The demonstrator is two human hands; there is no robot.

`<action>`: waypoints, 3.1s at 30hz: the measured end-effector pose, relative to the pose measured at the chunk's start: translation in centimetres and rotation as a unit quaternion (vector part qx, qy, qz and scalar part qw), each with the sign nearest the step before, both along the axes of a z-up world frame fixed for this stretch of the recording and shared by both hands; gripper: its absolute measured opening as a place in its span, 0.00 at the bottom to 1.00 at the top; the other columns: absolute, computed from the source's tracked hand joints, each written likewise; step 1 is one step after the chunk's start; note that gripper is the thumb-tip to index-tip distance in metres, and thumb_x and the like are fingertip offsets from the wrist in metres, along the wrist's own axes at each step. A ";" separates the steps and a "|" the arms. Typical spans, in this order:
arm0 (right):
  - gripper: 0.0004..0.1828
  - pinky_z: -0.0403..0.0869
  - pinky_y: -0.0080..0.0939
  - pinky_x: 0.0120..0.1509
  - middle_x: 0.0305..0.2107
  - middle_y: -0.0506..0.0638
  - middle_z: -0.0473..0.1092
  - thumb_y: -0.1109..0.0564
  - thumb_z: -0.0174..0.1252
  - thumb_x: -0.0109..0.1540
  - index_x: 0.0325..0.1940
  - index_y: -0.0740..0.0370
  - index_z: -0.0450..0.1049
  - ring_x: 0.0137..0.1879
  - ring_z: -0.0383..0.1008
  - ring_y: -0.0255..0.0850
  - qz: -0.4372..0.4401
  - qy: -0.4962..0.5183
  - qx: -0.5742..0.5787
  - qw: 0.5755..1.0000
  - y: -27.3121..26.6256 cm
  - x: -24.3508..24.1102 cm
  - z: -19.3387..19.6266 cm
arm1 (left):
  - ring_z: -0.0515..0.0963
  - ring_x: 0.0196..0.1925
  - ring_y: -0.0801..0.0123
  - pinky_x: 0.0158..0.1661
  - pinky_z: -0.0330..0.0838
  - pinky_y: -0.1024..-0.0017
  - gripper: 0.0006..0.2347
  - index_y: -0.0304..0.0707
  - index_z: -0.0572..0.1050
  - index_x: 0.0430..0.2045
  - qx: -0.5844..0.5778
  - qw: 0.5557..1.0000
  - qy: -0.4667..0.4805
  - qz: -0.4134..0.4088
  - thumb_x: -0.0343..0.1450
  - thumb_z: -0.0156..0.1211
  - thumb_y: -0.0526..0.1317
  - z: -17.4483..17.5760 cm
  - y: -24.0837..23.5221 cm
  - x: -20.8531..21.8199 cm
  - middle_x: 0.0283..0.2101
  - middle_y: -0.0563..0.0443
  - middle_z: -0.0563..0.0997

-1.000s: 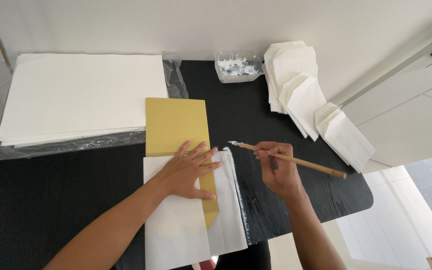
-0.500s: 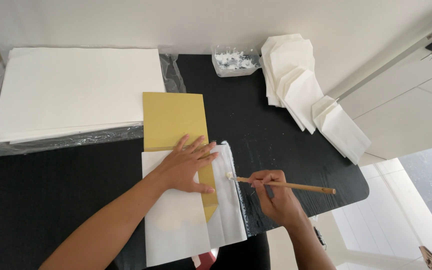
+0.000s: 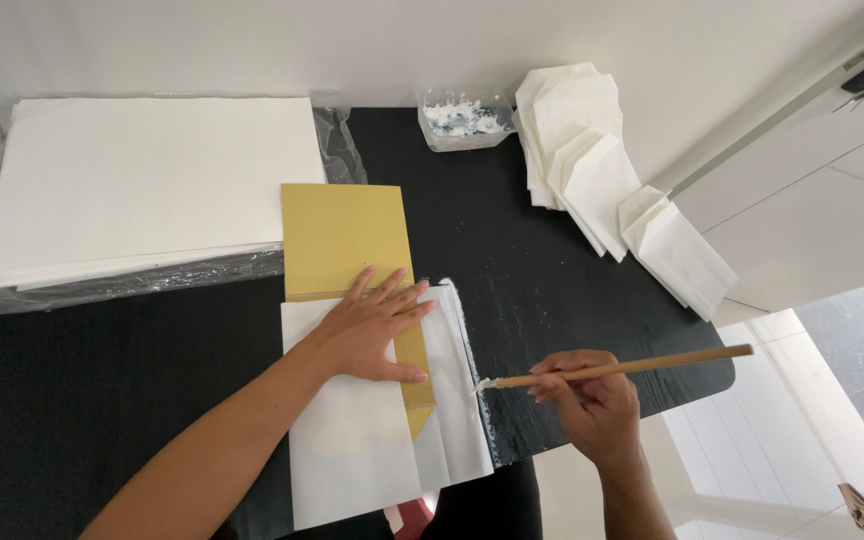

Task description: Applying glue to paper edges and folding them over a template to assemble paper bags.

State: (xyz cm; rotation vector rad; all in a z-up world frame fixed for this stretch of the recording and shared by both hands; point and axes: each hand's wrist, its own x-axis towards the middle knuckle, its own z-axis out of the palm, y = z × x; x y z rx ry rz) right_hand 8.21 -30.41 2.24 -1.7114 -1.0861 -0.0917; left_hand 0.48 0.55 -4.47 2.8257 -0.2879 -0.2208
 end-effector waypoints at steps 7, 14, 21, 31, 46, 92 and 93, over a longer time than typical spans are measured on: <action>0.13 0.87 0.33 0.39 0.37 0.58 0.78 0.60 0.64 0.62 0.41 0.59 0.64 0.37 0.87 0.43 0.023 -0.057 0.058 0.996 1.2 0.1 -3.5 | 0.35 0.80 0.52 0.70 0.21 0.40 0.44 0.53 0.51 0.73 -0.004 1.000 0.008 0.000 0.65 0.43 0.75 0.4 0.0 0.0 0.79 0.50 0.44; 0.10 0.76 0.34 0.33 0.36 0.49 0.79 0.51 0.59 0.65 0.38 0.55 0.66 0.33 0.80 0.36 0.015 -0.019 -0.123 0.992 -0.2 -0.4 -3.6 | 0.35 0.80 0.52 0.70 0.22 0.40 0.45 0.54 0.51 0.73 0.007 1.000 0.009 0.002 0.63 0.42 0.77 0.2 -0.1 0.2 0.79 0.52 0.44; 0.09 0.76 0.36 0.30 0.32 0.47 0.80 0.52 0.61 0.64 0.40 0.53 0.67 0.31 0.80 0.35 0.003 0.094 -0.277 0.956 -1.8 -0.6 -1.4 | 0.35 0.80 0.53 0.70 0.22 0.40 0.45 0.54 0.51 0.73 0.005 1.000 0.004 0.001 0.64 0.42 0.77 0.1 0.0 0.1 0.79 0.52 0.44; 0.13 0.78 0.37 0.30 0.31 0.52 0.83 0.57 0.65 0.63 0.35 0.59 0.65 0.29 0.85 0.43 -0.078 -0.012 -0.084 0.993 2.5 1.3 -3.5 | 0.43 0.81 0.50 0.73 0.28 0.39 0.45 0.55 0.58 0.72 0.024 0.998 0.055 0.020 0.62 0.47 0.77 3.2 -0.6 -0.5 0.79 0.51 0.52; 0.11 0.75 0.33 0.28 0.26 0.48 0.80 0.54 0.61 0.63 0.33 0.55 0.65 0.27 0.82 0.34 0.009 0.144 -0.245 0.959 -1.4 -1.2 0.3 | 0.34 0.80 0.53 0.70 0.21 0.42 0.44 0.52 0.51 0.73 0.004 1.000 0.011 0.000 0.65 0.45 0.75 0.3 0.0 0.0 0.79 0.51 0.43; 0.05 0.82 0.26 0.35 0.29 0.50 0.79 0.57 0.67 0.64 0.44 0.55 0.81 0.31 0.81 0.32 -0.202 0.150 0.060 0.966 25.0 28.8 -6.8 | 0.50 0.78 0.44 0.71 0.37 0.40 0.37 0.43 0.65 0.67 -0.063 0.995 0.001 0.073 0.70 0.45 0.71 4.1 1.8 -2.1 0.74 0.39 0.59; 0.06 0.83 0.24 0.36 0.29 0.52 0.79 0.59 0.67 0.63 0.44 0.57 0.81 0.30 0.81 0.32 -0.201 0.168 0.083 0.962 25.3 29.3 -7.9 | 0.54 0.76 0.41 0.70 0.42 0.40 0.35 0.40 0.68 0.64 -0.047 0.995 -0.016 0.091 0.71 0.48 0.69 4.4 2.3 -2.9 0.72 0.36 0.61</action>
